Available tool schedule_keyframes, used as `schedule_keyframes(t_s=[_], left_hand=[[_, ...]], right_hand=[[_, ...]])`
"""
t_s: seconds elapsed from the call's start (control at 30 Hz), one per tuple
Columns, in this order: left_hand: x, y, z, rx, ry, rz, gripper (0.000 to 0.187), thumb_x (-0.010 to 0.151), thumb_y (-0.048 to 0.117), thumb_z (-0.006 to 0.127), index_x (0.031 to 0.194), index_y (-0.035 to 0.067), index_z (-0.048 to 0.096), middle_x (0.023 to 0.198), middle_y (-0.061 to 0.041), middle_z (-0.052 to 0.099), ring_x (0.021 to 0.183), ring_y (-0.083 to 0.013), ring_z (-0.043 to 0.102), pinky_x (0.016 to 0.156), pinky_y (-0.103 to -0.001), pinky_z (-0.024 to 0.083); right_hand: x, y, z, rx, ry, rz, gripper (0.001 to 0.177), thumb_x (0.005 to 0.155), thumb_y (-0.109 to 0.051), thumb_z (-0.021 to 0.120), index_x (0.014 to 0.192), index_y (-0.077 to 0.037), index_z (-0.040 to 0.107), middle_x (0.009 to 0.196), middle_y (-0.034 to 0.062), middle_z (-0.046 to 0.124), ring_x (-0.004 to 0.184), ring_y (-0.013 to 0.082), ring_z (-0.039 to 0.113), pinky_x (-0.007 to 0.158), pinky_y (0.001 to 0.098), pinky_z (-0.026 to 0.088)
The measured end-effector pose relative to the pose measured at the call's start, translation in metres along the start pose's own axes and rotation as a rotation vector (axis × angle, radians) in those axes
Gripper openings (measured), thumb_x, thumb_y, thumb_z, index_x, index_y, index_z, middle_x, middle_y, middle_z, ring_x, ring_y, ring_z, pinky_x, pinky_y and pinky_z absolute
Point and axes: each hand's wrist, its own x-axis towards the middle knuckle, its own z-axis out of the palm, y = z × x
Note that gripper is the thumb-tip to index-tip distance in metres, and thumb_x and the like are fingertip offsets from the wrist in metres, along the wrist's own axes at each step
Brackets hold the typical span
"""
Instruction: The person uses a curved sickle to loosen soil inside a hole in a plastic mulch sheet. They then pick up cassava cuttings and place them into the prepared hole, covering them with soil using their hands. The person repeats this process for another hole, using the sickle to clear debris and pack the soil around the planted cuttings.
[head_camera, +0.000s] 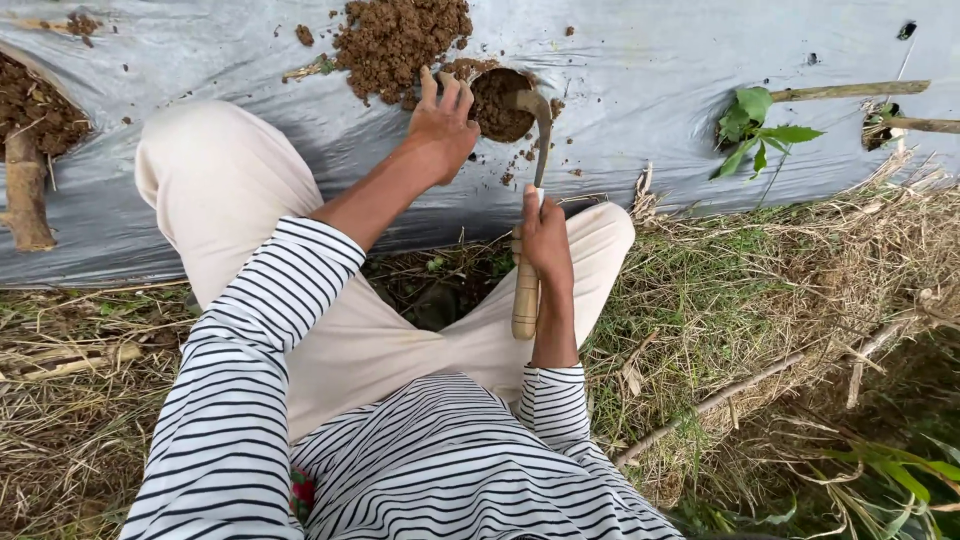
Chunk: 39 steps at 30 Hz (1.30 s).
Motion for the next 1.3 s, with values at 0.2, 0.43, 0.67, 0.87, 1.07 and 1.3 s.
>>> schedule_keyframes(t_s=[0.2, 0.43, 0.67, 0.87, 1.07, 1.3], left_hand=[[-0.012, -0.003, -0.018, -0.062, -0.091, 0.006, 0.033, 0.075, 0.003, 0.074, 0.107, 0.006, 0.076, 0.166, -0.035, 0.025, 0.152, -0.0586, 0.014, 0.115, -0.077, 0.003], [-0.022, 0.0, -0.029, -0.06, -0.159, 0.005, 0.067, 0.061, -0.001, 0.083, 0.126, 0.009, 0.071, 0.169, -0.033, 0.019, 0.154, -0.0565, 0.01, 0.116, -0.077, 0.002], [-0.021, -0.005, -0.044, -0.093, -0.156, 0.006, 0.066, 0.055, 0.006, 0.091, 0.119, 0.01, 0.076, 0.167, -0.032, 0.025, 0.153, -0.057, 0.012, 0.116, -0.077, 0.006], [-0.026, -0.005, -0.047, -0.109, -0.167, -0.006, 0.067, 0.059, 0.002, 0.087, 0.123, 0.011, 0.071, 0.167, -0.031, 0.024, 0.153, -0.0558, 0.011, 0.116, -0.077, 0.006], [-0.027, -0.004, -0.048, -0.129, -0.149, -0.015, 0.081, 0.058, 0.006, 0.094, 0.134, 0.011, 0.066, 0.166, -0.031, 0.027, 0.154, -0.0544, 0.014, 0.118, -0.075, 0.003], [-0.018, -0.004, -0.036, -0.132, -0.152, -0.023, 0.104, 0.057, 0.017, 0.101, 0.15, 0.014, 0.056, 0.166, -0.03, 0.025, 0.153, -0.0542, 0.014, 0.12, -0.075, 0.001]], right_hand=[[-0.052, -0.014, -0.026, -0.038, 0.073, -0.02, 0.052, 0.103, -0.051, 0.044, 0.095, -0.002, 0.057, 0.062, 0.0036, 0.051, 0.048, 0.0151, 0.056, 0.041, 0.0306, 0.048], [-0.026, 0.013, -0.014, -0.142, 0.001, -0.211, 0.05, 0.106, -0.046, 0.045, 0.081, -0.004, 0.054, 0.06, 0.004, 0.051, 0.046, 0.0151, 0.051, 0.044, 0.0339, 0.049], [-0.033, 0.003, -0.001, -0.423, 0.09, -0.305, 0.039, 0.105, -0.031, 0.054, 0.093, 0.006, 0.06, 0.06, 0.0209, 0.065, 0.047, 0.0348, 0.06, 0.051, 0.0504, 0.048], [-0.057, -0.013, -0.018, -0.409, 0.093, -0.302, 0.035, 0.105, -0.028, 0.053, 0.096, 0.005, 0.059, 0.06, 0.0203, 0.065, 0.045, 0.0296, 0.058, 0.047, 0.049, 0.046], [-0.03, -0.006, -0.006, -0.366, 0.107, -0.236, 0.042, 0.105, -0.039, 0.051, 0.096, 0.002, 0.06, 0.069, 0.0267, 0.067, 0.066, 0.045, 0.066, 0.062, 0.0548, 0.049], [0.018, 0.001, 0.006, 0.024, -0.043, -0.223, 0.041, 0.109, -0.038, 0.043, 0.085, -0.006, 0.054, 0.054, 0.0159, 0.06, 0.043, 0.0237, 0.061, 0.039, 0.0355, 0.054]])
